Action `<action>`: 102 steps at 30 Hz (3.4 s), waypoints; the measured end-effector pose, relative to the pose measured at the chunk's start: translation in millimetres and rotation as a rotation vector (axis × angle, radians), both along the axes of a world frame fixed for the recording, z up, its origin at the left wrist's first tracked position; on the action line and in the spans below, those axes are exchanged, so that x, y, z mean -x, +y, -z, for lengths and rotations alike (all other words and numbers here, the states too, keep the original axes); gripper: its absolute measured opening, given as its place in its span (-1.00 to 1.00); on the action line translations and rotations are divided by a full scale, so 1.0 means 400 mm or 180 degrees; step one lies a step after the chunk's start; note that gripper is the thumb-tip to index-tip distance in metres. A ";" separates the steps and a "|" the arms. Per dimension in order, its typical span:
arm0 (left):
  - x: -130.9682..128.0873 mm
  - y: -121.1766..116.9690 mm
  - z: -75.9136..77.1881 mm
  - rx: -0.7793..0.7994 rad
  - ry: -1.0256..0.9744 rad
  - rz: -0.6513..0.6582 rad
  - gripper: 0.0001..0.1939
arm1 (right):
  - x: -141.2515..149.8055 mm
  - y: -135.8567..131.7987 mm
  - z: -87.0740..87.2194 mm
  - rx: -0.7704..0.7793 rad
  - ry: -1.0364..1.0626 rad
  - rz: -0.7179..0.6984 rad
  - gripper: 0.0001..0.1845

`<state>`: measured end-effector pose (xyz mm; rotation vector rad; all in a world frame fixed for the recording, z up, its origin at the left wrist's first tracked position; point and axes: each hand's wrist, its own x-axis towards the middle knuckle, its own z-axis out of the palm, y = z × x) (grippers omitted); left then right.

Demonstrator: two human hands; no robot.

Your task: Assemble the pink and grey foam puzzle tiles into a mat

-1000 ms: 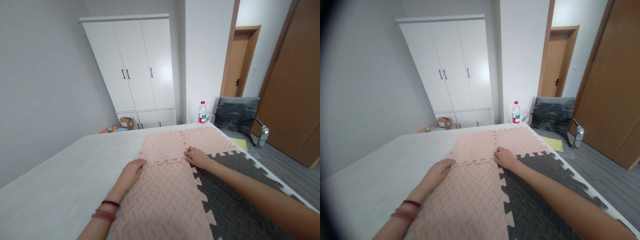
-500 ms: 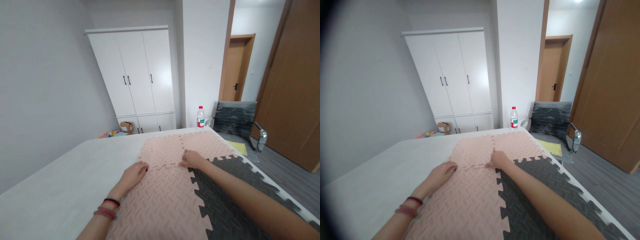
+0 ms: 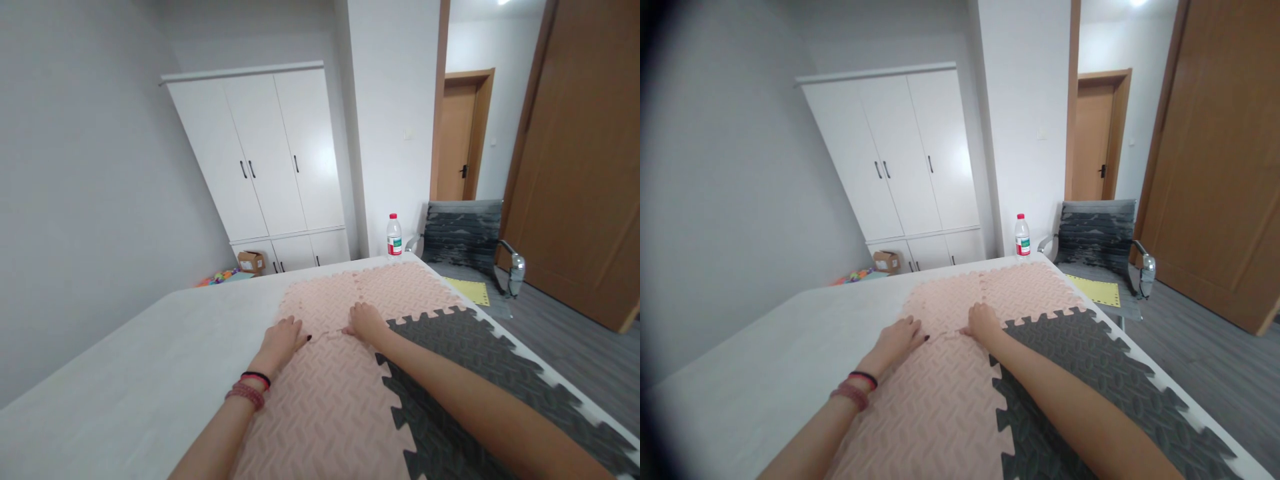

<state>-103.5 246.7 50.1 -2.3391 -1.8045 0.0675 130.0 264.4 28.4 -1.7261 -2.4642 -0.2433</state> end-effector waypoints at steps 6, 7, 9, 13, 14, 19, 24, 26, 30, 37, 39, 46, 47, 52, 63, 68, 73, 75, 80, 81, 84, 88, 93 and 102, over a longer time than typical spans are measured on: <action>-0.061 -0.010 -0.004 -0.0058 0.0068 -0.0300 -0.36 | -0.005 -0.003 0.018 -0.0203 0.0019 0.0215 -0.32; -0.078 -0.008 -0.003 -0.0058 0.0075 -0.0367 -0.31 | -0.005 -0.002 0.020 -0.0211 0.0017 0.0223 -0.31; -0.109 -0.001 -0.003 -0.0012 0.0084 -0.0504 -0.21 | -0.008 -0.001 0.022 -0.0222 0.0016 0.0208 -0.29; -0.152 0.016 -0.010 0.0190 0.0089 -0.0758 -0.14 | -0.030 -0.007 0.019 -0.0231 0.0041 0.0020 -0.32; -0.157 0.019 -0.012 0.0232 0.0085 -0.0808 -0.13 | -0.038 -0.008 0.017 -0.0222 0.0052 -0.0037 -0.33; -0.162 0.020 -0.017 0.0337 0.0080 -0.0928 -0.11 | -0.055 0.002 0.011 -0.0102 0.0098 -0.0126 -0.35; -0.165 0.011 -0.022 0.0359 0.0085 -0.0938 -0.10 | -0.035 0.001 0.015 -0.0011 0.0114 0.0080 -0.41; -0.170 0.012 -0.025 0.0385 0.0095 -0.0971 -0.10 | -0.030 -0.007 0.013 -0.0008 0.0110 0.0130 -0.41; -0.187 0.028 -0.026 0.0513 0.0161 -0.1139 -0.11 | -0.028 -0.024 0.002 -0.0029 0.0106 0.0177 -0.40; -0.212 0.046 0.007 0.0571 0.0310 -0.1408 -0.05 | -0.027 -0.022 0.003 -0.0025 0.0125 0.0245 -0.37; -0.204 0.038 0.011 0.0464 0.0300 -0.1241 -0.06 | -0.028 -0.021 0.008 -0.0034 0.0132 0.0255 -0.36; -0.047 0.018 -0.047 0.0331 0.0011 -0.0361 -0.33 | -0.040 -0.033 0.027 -0.0121 0.0218 0.0214 -0.49; -0.024 0.014 -0.052 0.0340 -0.0032 -0.0310 -0.40 | -0.041 -0.034 0.028 -0.0132 0.0237 0.0208 -0.50; 0.002 -0.013 -0.012 0.0136 -0.0179 -0.0323 -0.51 | -0.043 -0.037 0.031 -0.0171 0.0310 0.0197 -0.50; 0.027 0.027 0.029 0.0121 -0.0608 -0.0098 -0.55 | -0.042 -0.036 0.031 -0.0189 0.0282 0.0222 -0.50; 0.089 0.036 0.043 0.0272 -0.0814 0.0178 -0.74 | -0.043 -0.029 0.038 -0.0213 0.0288 0.0203 -0.48; 0.072 0.020 0.052 0.0148 -0.0677 0.0010 -0.82 | -0.043 -0.027 0.040 -0.0226 0.0337 0.0158 -0.50; 0.042 -0.001 0.058 0.0031 -0.0549 -0.0107 -0.82 | -0.042 -0.029 0.041 -0.0230 0.0368 0.0138 -0.51; -0.033 -0.056 0.079 -0.0139 -0.0257 -0.0395 -0.68 | -0.045 -0.035 0.046 -0.0230 0.0495 0.0019 -0.55; -0.039 -0.062 0.079 -0.0122 -0.0225 -0.0418 -0.68 | -0.051 -0.034 0.046 -0.0223 0.0533 -0.0036 -0.54; -0.040 -0.062 0.065 -0.0055 -0.0180 -0.0421 -0.72 | -0.094 -0.021 0.039 -0.0093 0.0666 -0.0325 -0.52; -0.024 -0.051 0.033 0.0006 -0.0209 -0.0407 -0.74 | -0.233 0.016 0.018 0.0137 0.0985 -0.0768 -0.73; -0.005 -0.012 -0.007 0.0059 -0.0382 -0.0555 -0.84 | -0.521 0.065 0.020 -0.0123 0.1323 -0.0150 -0.61; -0.118 0.201 -0.009 0.0159 -0.1035 -0.0226 -0.68 | -0.830 0.123 0.139 -0.0014 0.1198 0.0527 -0.49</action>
